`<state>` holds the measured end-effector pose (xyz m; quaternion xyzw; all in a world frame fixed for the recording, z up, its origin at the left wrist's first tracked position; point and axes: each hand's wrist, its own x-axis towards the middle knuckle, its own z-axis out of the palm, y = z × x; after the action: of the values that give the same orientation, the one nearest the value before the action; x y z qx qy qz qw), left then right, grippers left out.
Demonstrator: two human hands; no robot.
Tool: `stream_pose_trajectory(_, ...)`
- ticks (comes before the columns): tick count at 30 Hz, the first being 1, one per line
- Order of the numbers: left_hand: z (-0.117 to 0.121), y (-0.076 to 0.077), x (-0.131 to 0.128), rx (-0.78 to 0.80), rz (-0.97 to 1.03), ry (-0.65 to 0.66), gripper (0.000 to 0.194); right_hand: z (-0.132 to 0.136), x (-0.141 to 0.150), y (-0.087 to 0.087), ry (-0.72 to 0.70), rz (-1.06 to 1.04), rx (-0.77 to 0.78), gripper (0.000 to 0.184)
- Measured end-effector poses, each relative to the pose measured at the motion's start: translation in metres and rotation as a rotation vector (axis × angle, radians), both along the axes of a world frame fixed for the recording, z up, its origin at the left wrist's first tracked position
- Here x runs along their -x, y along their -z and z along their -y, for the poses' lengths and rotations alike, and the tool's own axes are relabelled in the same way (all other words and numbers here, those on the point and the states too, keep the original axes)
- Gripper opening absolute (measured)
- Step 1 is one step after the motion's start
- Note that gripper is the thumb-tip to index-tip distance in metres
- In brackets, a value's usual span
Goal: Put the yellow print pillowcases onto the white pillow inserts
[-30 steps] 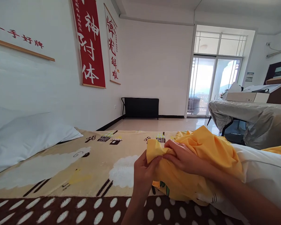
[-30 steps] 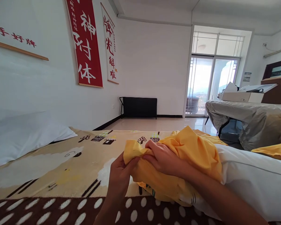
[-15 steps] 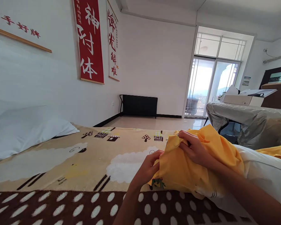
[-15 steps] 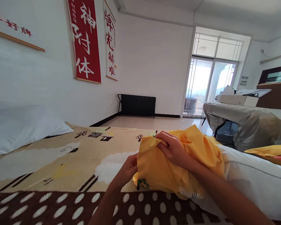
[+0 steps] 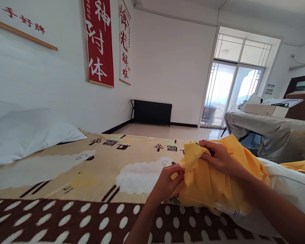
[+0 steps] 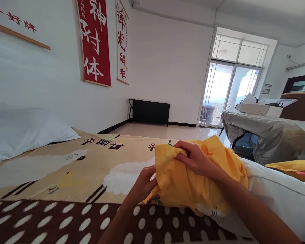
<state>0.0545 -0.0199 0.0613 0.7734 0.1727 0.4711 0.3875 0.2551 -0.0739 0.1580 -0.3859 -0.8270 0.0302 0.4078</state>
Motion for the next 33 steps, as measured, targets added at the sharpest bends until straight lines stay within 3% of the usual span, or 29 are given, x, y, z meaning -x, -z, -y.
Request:
stream_pose_trajectory(4, -0.012, 0.006, 0.000, 0.186, 0.228, 0.023, 0.023, 0.006, -0.002, -0.010, -0.120, 0.116, 0.077, 0.017)
stream_pose_trajectory(8, -0.013, 0.012, -0.017, 0.126, 0.300, -0.122, 0.020, 0.006, 0.004, -0.013, -0.239, 0.187, 0.087, 0.017)
stream_pose_trajectory(13, 0.004, 0.015, -0.025, 0.058, 0.343, -0.346, 0.019, -0.006, 0.006, -0.008, -0.107, 0.060, -0.025, 0.014)
stream_pose_trajectory(17, 0.013, 0.014, -0.019, -0.122, 0.469, -0.231, 0.047, -0.010, 0.004, -0.009, 0.007, 0.038, -0.050, 0.015)
stream_pose_trajectory(19, 0.015, 0.014, -0.023, -0.169, 0.420, -0.226, 0.054, -0.009, 0.006, -0.012, -0.010, 0.043, -0.035, 0.015)
stream_pose_trajectory(24, 0.022, 0.018, -0.040, -0.025, 0.255, -0.341, 0.023, -0.002, 0.015, -0.014, -0.142, 0.150, 0.070, 0.013)
stream_pose_trajectory(30, 0.043, 0.009, -0.045, 0.294, 0.387, -0.340, 0.032, -0.001, 0.028, -0.007, -0.013, 0.308, -0.127, 0.021)
stream_pose_trajectory(33, 0.041, 0.003, -0.042, 0.366, 0.464, -0.310, 0.034, -0.001, 0.029, -0.008, 0.000, 0.311, -0.141, 0.022)
